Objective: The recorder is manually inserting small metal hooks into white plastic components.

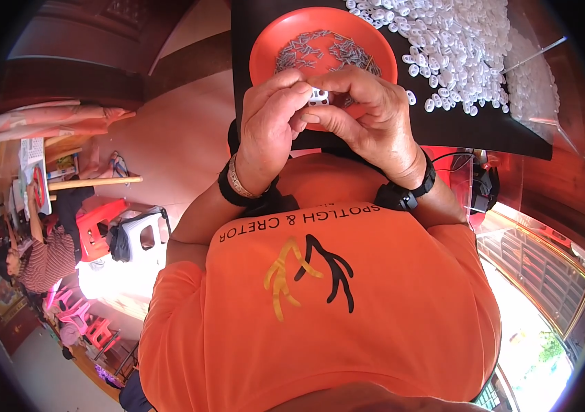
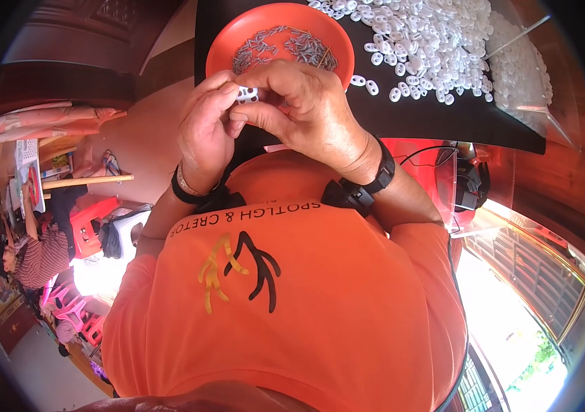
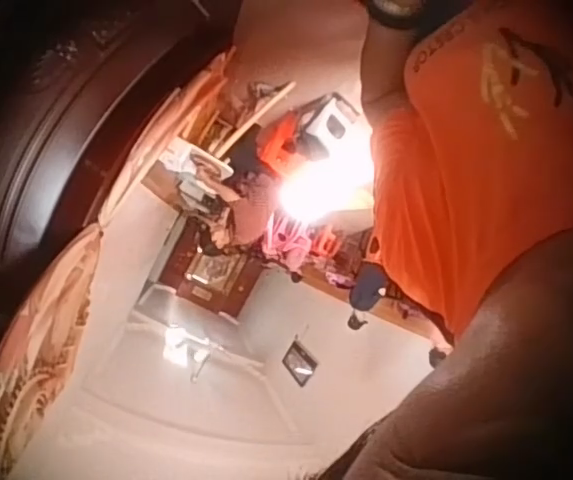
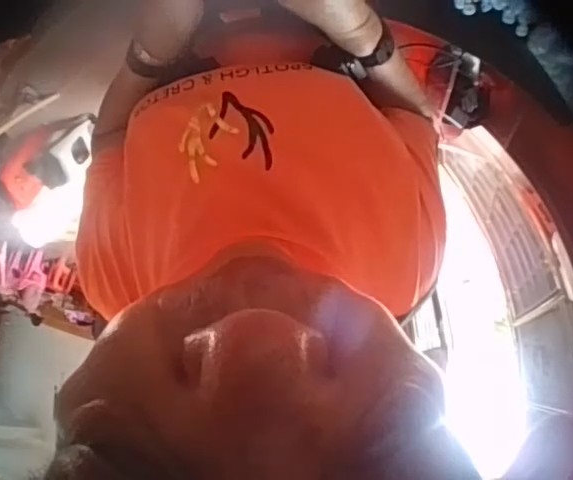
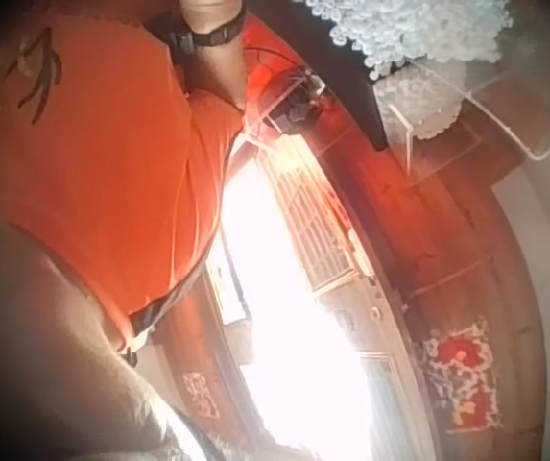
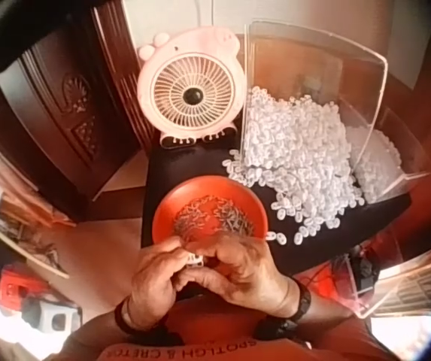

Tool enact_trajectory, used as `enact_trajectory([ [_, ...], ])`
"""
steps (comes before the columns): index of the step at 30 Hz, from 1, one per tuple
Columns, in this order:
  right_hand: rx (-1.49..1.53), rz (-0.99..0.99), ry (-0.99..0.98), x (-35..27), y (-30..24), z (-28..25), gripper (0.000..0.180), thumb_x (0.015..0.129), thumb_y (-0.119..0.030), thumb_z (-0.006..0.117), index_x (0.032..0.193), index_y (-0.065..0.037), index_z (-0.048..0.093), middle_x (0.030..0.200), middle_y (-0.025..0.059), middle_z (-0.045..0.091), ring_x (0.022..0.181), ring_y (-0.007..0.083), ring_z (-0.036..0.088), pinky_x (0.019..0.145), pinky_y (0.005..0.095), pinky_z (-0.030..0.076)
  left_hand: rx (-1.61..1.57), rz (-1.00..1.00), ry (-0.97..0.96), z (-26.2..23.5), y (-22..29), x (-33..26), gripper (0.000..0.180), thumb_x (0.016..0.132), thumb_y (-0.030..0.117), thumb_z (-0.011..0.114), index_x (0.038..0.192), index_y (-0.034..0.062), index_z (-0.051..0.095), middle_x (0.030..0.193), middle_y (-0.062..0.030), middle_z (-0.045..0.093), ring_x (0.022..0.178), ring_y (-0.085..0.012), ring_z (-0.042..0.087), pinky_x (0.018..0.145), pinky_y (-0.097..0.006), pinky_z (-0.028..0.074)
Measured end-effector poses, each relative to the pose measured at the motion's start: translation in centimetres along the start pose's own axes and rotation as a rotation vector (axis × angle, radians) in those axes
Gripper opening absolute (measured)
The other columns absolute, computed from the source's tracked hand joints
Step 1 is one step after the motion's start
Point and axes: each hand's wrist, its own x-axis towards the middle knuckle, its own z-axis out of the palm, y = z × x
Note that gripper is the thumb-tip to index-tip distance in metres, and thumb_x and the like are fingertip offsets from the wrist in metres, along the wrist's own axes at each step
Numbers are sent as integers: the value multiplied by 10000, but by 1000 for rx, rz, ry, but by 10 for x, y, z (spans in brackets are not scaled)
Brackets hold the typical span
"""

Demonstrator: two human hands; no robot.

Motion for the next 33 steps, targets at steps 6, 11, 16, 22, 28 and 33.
enact_trajectory([
  [6, 60, 21, 22, 2, -2, -2, 279, 711, -105, 791, 924, -33, 627, 782, 39, 633, 689, 110, 631, 589, 229, 521, 30, 45, -79, -7, 2, -1, 216, 905, 100, 429, 797, -60, 527, 750, -86, 522, 559, -99, 432, 471, -210, 301],
  [11, 144, 62, 16, 0, -1, 0, 267, 712, -81, 793, 907, -25, 619, 786, 25, 643, 691, 80, 619, 604, 216, 516, -15, -7, 1, -4, 3, -1, 242, 878, 157, 472, 729, -19, 544, 641, -6, 492, 499, -47, 368, 434, -213, 275],
  [16, 213, 104, 1, -1, -1, 1, 253, 730, -60, 779, 893, -15, 591, 785, 30, 652, 701, 66, 618, 604, 207, 511, 157, 285, -115, -12, -7, -3, 107, 896, -1, 467, 851, -72, 534, 847, -116, 571, 622, -111, 482, 480, -229, 346],
  [22, 242, 100, -9, -2, -2, -1, 224, 756, -43, 753, 891, -17, 576, 778, 39, 665, 702, 74, 639, 591, 203, 514, -36, 152, -156, -7, 0, -3, 62, 892, -39, 474, 869, -51, 530, 825, -118, 552, 592, -114, 458, 451, -222, 323],
  [28, 163, 45, -9, -3, -3, -2, 215, 768, -63, 742, 888, -13, 571, 770, 57, 678, 690, 104, 668, 572, 215, 526, -21, 92, -173, -7, -3, -2, 118, 882, -5, 442, 779, -44, 483, 691, -79, 463, 516, -93, 361, 413, -228, 257],
  [33, 88, 55, 11, -4, -7, -3, 310, 689, -92, 799, 931, -8, 624, 808, 52, 670, 692, 111, 648, 622, 221, 519, 0, 46, -97, -1, 0, -2, 157, 876, 12, 433, 730, -43, 438, 678, -75, 447, 509, -92, 343, 407, -231, 246],
])
